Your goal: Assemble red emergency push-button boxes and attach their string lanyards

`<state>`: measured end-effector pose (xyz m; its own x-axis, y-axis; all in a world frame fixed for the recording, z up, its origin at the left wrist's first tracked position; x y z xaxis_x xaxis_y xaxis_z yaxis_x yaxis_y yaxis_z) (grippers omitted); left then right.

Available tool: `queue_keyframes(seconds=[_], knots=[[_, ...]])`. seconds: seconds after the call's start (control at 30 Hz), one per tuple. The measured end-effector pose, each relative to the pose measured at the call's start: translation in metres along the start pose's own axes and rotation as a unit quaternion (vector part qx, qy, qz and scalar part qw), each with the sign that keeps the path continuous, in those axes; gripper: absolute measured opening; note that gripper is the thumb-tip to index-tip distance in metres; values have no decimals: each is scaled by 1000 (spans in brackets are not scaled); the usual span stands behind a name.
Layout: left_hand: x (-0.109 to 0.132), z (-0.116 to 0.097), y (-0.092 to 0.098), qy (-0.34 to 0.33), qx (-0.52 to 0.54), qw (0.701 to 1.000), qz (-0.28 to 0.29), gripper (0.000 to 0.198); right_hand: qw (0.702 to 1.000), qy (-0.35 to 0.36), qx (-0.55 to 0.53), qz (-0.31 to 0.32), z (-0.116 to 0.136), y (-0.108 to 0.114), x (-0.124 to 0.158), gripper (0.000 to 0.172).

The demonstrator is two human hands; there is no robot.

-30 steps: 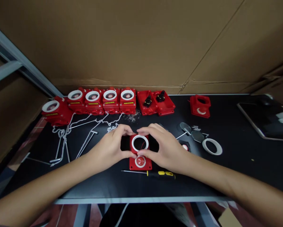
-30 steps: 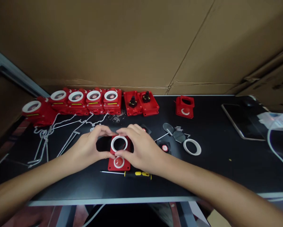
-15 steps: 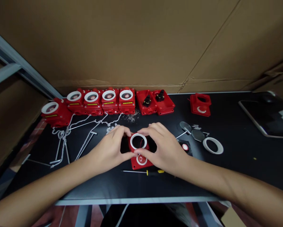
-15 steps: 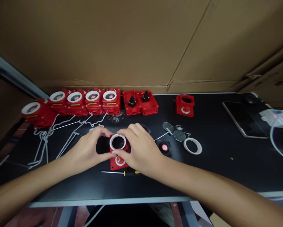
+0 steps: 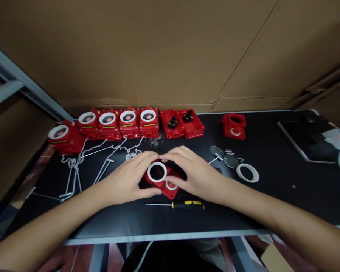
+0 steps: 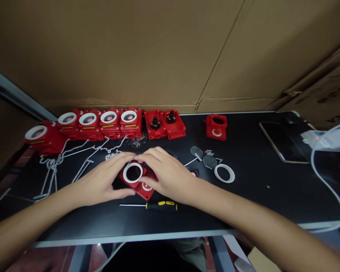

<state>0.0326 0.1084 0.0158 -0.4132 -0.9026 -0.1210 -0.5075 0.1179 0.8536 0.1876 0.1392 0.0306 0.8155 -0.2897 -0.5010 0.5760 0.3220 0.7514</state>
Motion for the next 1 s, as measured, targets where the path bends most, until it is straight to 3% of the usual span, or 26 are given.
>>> queue_keyframes(seconds=[0.13,0.3,0.43,0.53,0.67,0.77,0.83,1.0], knots=[[-1,-2,3,3,-12,1000,7,56,999,22,30,-23,-4,15,-4,33],[-3,2,6,25,-20,999,9,53,988,32,136,-64,4,66,-6,15],[-2,3,6,20,-32,999,9,55,966,34,248,-65,8,93,6,17],[-1,2,7,14,-51,999,1,55,948,26,303,-95,-5,105,22,23],[0,-2,16,13,-57,998,-40,53,947,-28,293,-130,-41,120,45,18],[2,-10,19,-16,-57,997,-47,33,945,-69,286,-145,-61,129,59,14],[3,-13,15,-32,-62,997,-37,21,945,-74,282,-148,-66,131,62,14],[1,-10,13,-31,-38,997,-58,28,954,-40,264,-134,-59,115,57,14]])
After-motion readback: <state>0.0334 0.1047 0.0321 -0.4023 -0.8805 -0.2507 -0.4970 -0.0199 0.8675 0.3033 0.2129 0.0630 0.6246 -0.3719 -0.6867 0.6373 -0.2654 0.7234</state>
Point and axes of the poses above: each hand's wrist, its own x-axis away from the middle knuckle, its own y-axis out of the back of the hand, z = x × y, the point moved 9 cm from there along -x, towards the middle knuckle, and after that the axes turned 15 degrees about y, right-handed, at the moved point
